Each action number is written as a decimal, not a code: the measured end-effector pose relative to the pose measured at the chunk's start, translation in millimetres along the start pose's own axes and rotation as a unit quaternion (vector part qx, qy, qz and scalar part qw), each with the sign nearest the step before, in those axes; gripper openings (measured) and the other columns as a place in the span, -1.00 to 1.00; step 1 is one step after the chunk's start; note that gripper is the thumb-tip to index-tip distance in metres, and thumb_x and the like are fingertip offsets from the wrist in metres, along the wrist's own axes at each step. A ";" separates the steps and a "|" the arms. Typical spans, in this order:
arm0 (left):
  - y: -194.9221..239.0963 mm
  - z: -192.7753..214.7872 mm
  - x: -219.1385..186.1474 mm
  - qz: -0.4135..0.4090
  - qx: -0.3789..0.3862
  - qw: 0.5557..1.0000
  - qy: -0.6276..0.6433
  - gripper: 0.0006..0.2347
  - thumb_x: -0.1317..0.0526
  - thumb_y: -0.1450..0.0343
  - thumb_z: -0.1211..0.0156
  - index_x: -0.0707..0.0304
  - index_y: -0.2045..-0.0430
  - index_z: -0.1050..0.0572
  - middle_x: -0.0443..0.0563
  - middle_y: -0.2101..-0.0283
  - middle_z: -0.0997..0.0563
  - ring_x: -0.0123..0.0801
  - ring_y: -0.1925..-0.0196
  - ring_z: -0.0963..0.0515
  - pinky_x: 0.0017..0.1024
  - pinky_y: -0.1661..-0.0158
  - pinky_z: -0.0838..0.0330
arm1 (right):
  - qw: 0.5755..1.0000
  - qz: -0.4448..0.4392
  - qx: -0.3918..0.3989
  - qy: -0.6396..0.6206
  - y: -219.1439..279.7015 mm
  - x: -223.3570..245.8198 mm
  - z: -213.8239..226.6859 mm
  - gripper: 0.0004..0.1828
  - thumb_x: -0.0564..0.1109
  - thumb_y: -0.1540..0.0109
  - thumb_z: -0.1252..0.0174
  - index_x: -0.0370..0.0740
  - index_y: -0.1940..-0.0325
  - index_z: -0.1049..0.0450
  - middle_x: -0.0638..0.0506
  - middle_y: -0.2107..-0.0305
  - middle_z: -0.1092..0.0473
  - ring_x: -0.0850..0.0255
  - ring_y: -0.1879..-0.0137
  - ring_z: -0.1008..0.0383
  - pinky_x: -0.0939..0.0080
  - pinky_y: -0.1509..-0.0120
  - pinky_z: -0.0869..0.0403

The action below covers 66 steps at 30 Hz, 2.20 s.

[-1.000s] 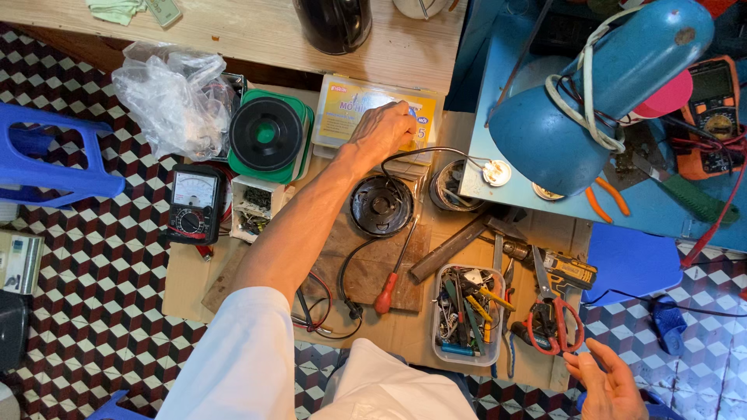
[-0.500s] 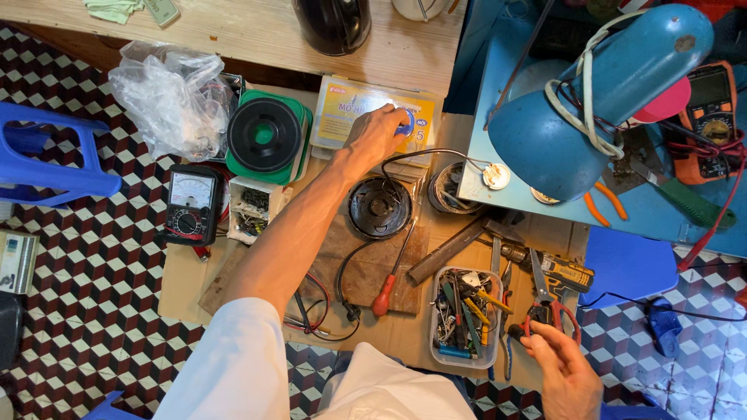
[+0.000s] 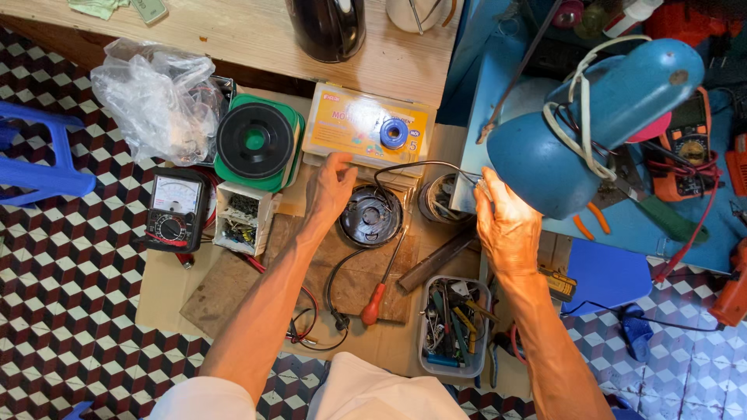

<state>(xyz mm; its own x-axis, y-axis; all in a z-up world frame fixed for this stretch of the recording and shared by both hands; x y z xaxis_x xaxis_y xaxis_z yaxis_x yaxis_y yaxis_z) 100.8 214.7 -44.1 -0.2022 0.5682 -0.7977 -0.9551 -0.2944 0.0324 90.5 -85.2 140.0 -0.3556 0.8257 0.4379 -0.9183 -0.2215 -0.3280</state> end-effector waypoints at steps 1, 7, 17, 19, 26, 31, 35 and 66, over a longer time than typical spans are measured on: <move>5.1 -1.3 8.4 0.008 0.002 1.000 0.007 -0.72 0.17 -0.40 -0.28 0.22 0.04 -0.51 0.10 0.21 -0.70 -0.21 0.27 -0.68 -0.28 0.24 -0.52 | 1.000 0.015 -0.007 -0.003 0.2 0.9 -3.5 -0.70 -0.26 -0.32 -0.27 -0.30 -0.15 -0.54 -0.21 -0.04 -0.49 -0.14 -0.11 -0.52 -0.03 -0.26 -0.46; 5.8 -9.4 27.2 0.036 -0.001 0.999 0.036 -0.73 0.15 -0.41 -0.28 0.20 0.05 -0.53 0.09 0.24 -0.70 -0.23 0.27 -0.69 -0.30 0.24 -0.53 | 0.996 -0.019 -0.061 -0.064 15.6 -10.5 -15.8 -0.76 -0.30 -0.34 -0.23 -0.37 -0.10 -0.50 -0.26 -0.18 -0.43 -0.14 -0.25 -0.48 -0.01 -0.35 -0.43; -34.6 -40.6 -6.9 0.017 0.037 0.994 0.105 -0.79 0.10 -0.40 -0.25 0.21 0.22 -0.62 0.09 0.30 -0.72 -0.22 0.25 -0.72 -0.33 0.20 -0.55 | 0.997 -0.007 -0.067 -0.035 20.1 -20.0 -28.6 -0.77 -0.32 -0.27 -0.30 -0.34 -0.01 -0.50 -0.22 -0.13 -0.47 -0.12 -0.24 -0.50 -0.02 -0.34 -0.44; -45.0 -49.9 -10.2 0.019 0.071 0.993 0.089 -0.76 0.05 -0.38 -0.25 0.19 0.26 -0.65 0.11 0.30 -0.72 -0.19 0.25 -0.72 -0.32 0.20 -0.54 | 0.996 -0.032 -0.068 -0.044 19.9 -23.9 -29.7 -0.79 -0.31 -0.28 -0.30 -0.33 0.00 -0.51 -0.21 -0.13 -0.48 -0.10 -0.18 -0.52 0.01 -0.27 -0.47; -71.1 -60.4 -35.5 0.010 0.195 0.980 -0.035 -0.69 -0.10 -0.29 -0.30 0.11 0.35 -0.71 0.19 0.34 -0.71 -0.06 0.29 -0.69 -0.23 0.23 -0.51 | 0.994 -0.038 -0.094 -0.036 17.1 -19.5 -25.2 -0.82 -0.34 -0.31 -0.26 -0.33 -0.01 -0.56 -0.21 -0.04 -0.53 -0.07 -0.12 -0.58 0.04 -0.23 -0.53; -65.3 -61.0 -59.1 0.087 0.289 0.940 -0.157 -0.61 -0.13 -0.37 -0.28 0.25 0.62 -0.63 0.15 0.48 -0.66 -0.15 0.40 -0.64 -0.16 0.27 -0.49 | 0.993 -0.047 -0.097 -0.055 15.9 -19.8 -25.7 -0.84 -0.36 -0.31 -0.25 -0.35 0.01 -0.56 -0.24 -0.01 -0.53 -0.05 -0.11 -0.61 0.08 -0.21 -0.54; -59.9 -59.3 -107.8 -0.085 0.208 0.965 -0.133 -0.85 0.20 -0.33 -0.32 0.25 0.63 -0.59 0.13 0.46 -0.64 -0.14 0.42 -0.63 -0.18 0.31 -0.48 | 0.992 -0.045 -0.102 -0.057 16.6 -21.3 -26.0 -0.83 -0.37 -0.30 -0.25 -0.34 0.02 -0.57 -0.24 -0.01 -0.54 -0.04 -0.10 -0.62 0.07 -0.20 -0.54; -78.3 -82.9 16.9 0.342 0.127 0.830 0.422 -0.62 0.00 -0.50 0.04 0.31 0.02 -0.53 0.16 0.15 -0.73 -0.38 0.36 -0.57 -0.44 0.35 -0.54 | 0.990 -0.040 -0.118 -0.066 17.5 -17.9 -22.2 -0.83 -0.38 -0.29 -0.27 -0.36 0.04 -0.57 -0.23 0.03 -0.55 -0.04 -0.07 -0.61 0.08 -0.19 -0.53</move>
<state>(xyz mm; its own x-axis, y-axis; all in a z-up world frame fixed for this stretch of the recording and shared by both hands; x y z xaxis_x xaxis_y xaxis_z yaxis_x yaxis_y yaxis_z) 190.2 183.6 -110.0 -0.5946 -0.4371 -0.6749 -0.7163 -0.0933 0.6915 84.7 -92.3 107.9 -0.3171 0.7578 0.5703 -0.8836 -0.0177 -0.4679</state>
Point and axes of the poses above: each hand's wrist, its own y-axis away from the middle knuckle, its own z-axis out of the back of the hand, x = y × z, the point moved 9 cm from there along -y, towards the middle knuckle
